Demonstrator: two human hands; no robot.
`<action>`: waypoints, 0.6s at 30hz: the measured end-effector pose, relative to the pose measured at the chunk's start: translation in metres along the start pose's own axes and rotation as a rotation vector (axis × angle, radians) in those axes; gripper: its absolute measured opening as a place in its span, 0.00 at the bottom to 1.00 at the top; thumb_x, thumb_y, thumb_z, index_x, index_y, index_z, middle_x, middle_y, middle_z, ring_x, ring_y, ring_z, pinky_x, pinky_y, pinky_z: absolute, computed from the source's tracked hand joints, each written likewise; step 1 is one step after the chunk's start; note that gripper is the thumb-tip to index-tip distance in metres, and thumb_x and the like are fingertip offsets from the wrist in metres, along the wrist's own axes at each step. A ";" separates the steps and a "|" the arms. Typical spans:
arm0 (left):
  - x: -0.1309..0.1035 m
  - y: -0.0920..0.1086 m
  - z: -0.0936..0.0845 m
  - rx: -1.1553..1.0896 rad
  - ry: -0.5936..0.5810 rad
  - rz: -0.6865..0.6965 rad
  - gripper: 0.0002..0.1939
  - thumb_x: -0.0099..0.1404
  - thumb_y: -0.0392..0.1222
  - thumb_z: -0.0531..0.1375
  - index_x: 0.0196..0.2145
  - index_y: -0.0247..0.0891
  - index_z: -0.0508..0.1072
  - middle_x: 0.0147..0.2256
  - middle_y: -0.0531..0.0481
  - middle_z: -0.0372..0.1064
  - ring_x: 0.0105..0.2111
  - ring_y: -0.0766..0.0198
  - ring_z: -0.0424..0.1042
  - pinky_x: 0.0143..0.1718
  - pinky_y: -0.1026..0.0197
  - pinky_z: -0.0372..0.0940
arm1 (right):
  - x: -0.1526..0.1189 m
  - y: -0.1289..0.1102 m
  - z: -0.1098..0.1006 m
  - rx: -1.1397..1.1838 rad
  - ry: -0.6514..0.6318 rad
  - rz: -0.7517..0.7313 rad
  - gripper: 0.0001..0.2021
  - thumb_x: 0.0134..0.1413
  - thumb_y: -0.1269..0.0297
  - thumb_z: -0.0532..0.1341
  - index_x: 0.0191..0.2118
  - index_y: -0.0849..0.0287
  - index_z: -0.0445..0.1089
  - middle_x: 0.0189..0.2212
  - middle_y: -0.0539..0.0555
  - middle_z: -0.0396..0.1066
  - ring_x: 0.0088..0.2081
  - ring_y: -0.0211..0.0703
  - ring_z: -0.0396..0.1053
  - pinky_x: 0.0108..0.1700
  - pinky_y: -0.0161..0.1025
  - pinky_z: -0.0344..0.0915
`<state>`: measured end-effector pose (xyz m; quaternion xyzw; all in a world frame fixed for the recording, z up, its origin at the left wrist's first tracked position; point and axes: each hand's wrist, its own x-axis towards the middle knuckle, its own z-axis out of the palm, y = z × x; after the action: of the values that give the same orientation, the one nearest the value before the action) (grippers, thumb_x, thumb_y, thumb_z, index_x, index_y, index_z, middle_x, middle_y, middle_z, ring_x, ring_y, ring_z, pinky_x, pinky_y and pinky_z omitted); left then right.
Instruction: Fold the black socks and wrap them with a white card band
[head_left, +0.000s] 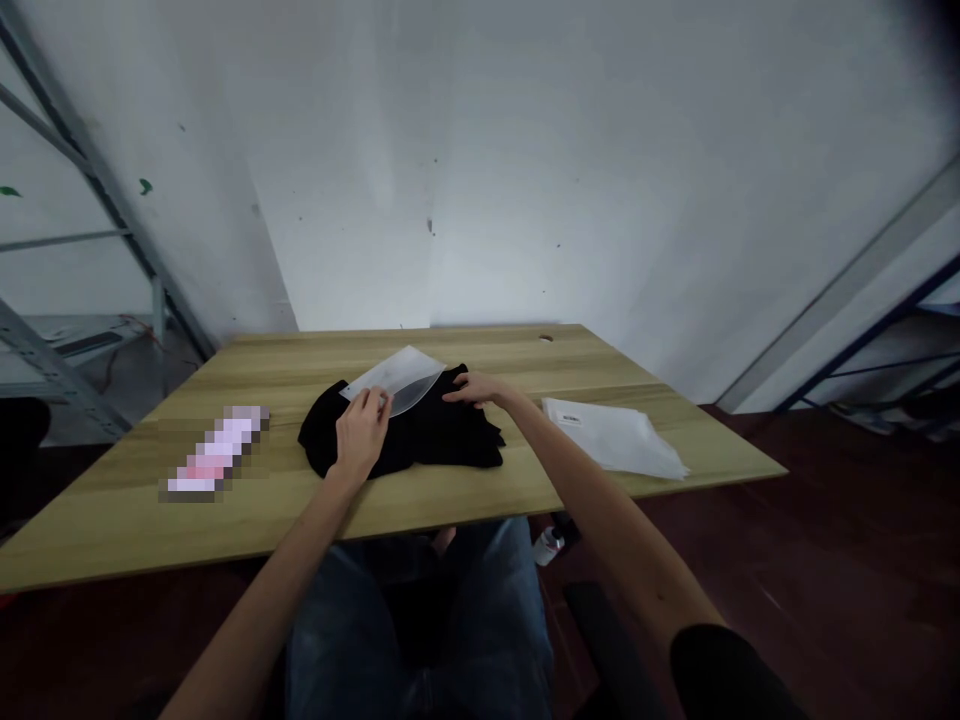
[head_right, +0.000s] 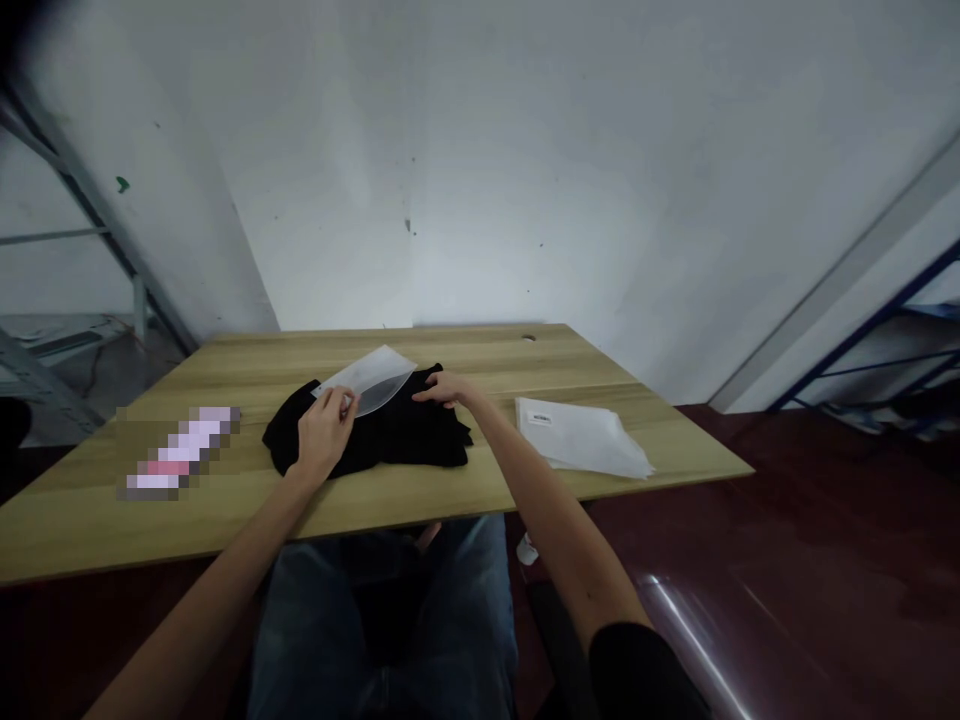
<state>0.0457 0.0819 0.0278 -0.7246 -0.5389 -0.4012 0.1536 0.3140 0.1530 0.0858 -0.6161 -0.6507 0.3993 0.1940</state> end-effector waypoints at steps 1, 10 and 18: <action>0.000 0.000 0.000 0.001 0.003 -0.002 0.11 0.79 0.45 0.54 0.43 0.40 0.74 0.38 0.45 0.75 0.37 0.57 0.76 0.37 0.59 0.62 | -0.001 -0.002 0.000 -0.005 -0.004 -0.001 0.31 0.49 0.53 0.78 0.57 0.58 0.75 0.42 0.56 0.79 0.38 0.42 0.73 0.34 0.33 0.71; 0.002 0.003 -0.004 -0.011 0.041 -0.005 0.11 0.80 0.46 0.54 0.42 0.40 0.73 0.36 0.47 0.74 0.35 0.58 0.75 0.36 0.60 0.61 | -0.007 -0.002 0.006 0.124 0.007 0.032 0.22 0.52 0.56 0.76 0.50 0.60 0.76 0.48 0.59 0.78 0.41 0.41 0.73 0.37 0.33 0.71; 0.001 0.001 -0.003 -0.031 0.037 -0.020 0.11 0.79 0.46 0.54 0.41 0.40 0.73 0.35 0.47 0.74 0.35 0.58 0.74 0.36 0.60 0.62 | -0.007 -0.009 0.011 0.054 -0.022 0.001 0.19 0.61 0.58 0.71 0.54 0.63 0.76 0.55 0.63 0.77 0.50 0.42 0.75 0.43 0.32 0.71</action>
<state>0.0456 0.0800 0.0311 -0.7138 -0.5370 -0.4246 0.1481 0.3012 0.1435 0.0879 -0.6065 -0.6414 0.4238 0.2031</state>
